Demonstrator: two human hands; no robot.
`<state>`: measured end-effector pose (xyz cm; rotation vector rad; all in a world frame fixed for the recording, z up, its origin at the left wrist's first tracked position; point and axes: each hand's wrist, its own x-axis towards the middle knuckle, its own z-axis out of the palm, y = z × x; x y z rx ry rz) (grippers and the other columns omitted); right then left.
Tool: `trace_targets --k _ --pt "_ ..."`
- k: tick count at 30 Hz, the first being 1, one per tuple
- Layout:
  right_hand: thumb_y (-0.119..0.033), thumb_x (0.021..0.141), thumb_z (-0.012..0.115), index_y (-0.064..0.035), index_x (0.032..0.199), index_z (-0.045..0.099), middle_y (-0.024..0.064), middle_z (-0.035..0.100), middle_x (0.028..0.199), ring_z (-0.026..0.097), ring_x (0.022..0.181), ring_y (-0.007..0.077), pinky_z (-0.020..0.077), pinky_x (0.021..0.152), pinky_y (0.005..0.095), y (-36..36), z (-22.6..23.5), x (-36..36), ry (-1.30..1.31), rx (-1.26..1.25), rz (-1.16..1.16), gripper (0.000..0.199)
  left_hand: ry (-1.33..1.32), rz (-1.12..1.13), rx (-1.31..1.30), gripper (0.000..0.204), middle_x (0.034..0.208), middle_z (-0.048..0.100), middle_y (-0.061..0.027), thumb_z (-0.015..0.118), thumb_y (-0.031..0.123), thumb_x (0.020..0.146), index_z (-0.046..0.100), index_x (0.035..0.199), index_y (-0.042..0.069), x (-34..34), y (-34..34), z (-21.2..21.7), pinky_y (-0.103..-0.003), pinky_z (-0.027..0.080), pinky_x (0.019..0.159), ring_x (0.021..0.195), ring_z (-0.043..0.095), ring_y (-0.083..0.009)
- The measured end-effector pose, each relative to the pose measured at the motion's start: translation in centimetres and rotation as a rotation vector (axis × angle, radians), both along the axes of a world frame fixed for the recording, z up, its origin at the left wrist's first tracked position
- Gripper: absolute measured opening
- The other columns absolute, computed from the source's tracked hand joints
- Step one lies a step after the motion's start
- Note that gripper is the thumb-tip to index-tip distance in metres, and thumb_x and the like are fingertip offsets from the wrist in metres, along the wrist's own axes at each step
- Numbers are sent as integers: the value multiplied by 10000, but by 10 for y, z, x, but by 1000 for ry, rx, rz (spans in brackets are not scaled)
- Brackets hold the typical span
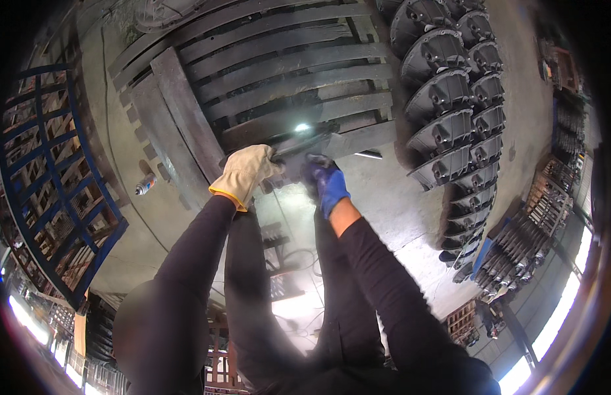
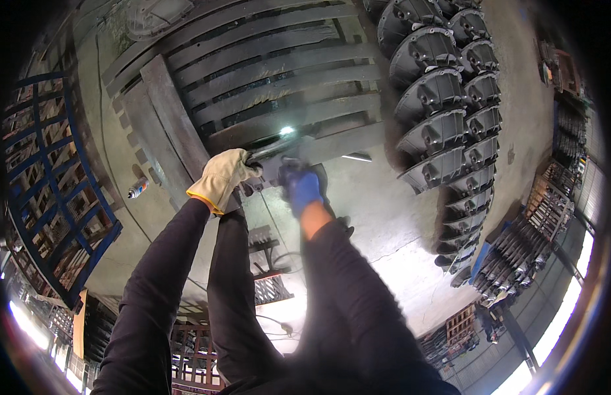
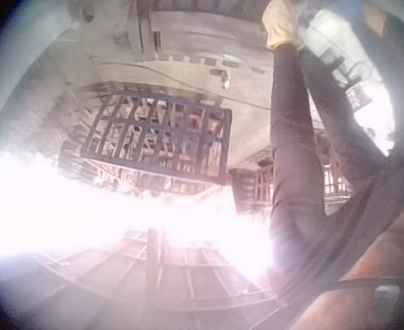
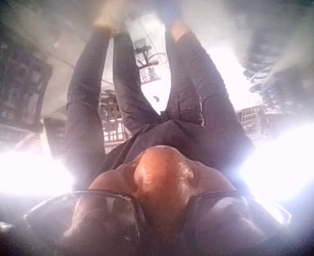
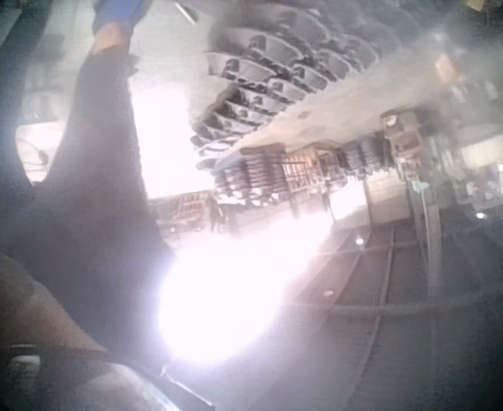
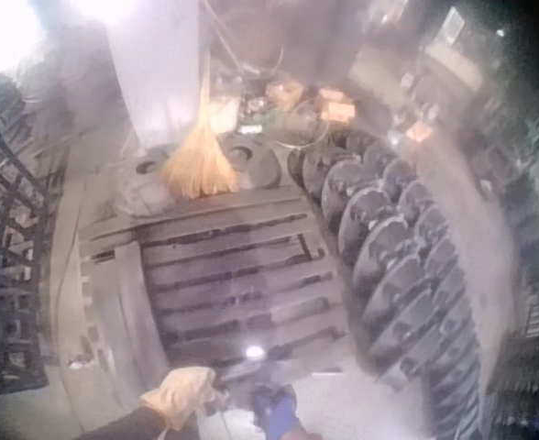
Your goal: The person uses an angle grinder to smooth the edges of a metal part while sitting on the floor. They then stand, move the part to a metal rack, and continue grinding other parts on the floor.
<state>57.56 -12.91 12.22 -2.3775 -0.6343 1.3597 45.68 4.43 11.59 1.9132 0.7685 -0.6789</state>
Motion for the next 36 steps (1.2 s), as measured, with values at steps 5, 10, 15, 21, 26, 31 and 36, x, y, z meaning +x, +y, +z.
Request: trace_targets --k 5,10,15,21,26,31,36 --pt "-306 973 639 -121 1046 714 165 740 878 721 801 336 548 683 449 -20 34 -43 481 256 -1077 212 52 -12 5 376 844 721 -179 768 390 860 728 920 21 0 -6 0 -434 539 727 818 719 -342" --pt "-354 964 663 -146 1074 716 164 738 848 723 806 352 547 672 464 -44 110 11 -53 -125 460 241 72 -40 58 401 814 697 -172 792 421 833 724 885 29 1 -13 2 -446 527 726 795 697 -343" --pt "-259 966 653 -199 1434 611 112 759 905 736 822 333 577 728 446 -99 154 79 -32 129 809 474 45 31 88 413 764 672 -166 796 392 848 658 820 4 -1 -9 1 -433 517 694 748 687 -335" --pt "-370 1038 652 -96 1330 658 80 757 837 551 483 88 371 415 235 -122 -9 131 372 295 -738 400 70 49 36 501 718 577 -158 840 440 794 580 763 13 3 0 -4 -445 460 643 675 578 -322" --pt "-333 1085 545 -121 1255 672 75 769 1033 666 754 182 527 669 356 -129 -195 172 912 679 -1464 300 68 97 30 397 798 661 -140 844 397 801 694 886 40 1 -4 -4 -407 493 686 749 625 -303" --pt "-274 1087 498 -143 1361 618 88 730 1209 664 1039 229 518 863 375 -159 -322 170 522 773 -1035 327 55 74 11 360 838 707 -158 845 354 791 756 970 55 3 -7 -1 -416 511 708 777 670 -339" --pt "-337 1086 462 -127 1351 620 85 704 1290 634 1165 234 480 983 420 -141 -292 114 445 322 -1349 374 32 128 -39 327 822 700 -166 828 354 786 758 919 63 7 -15 10 -433 509 704 779 663 -377"
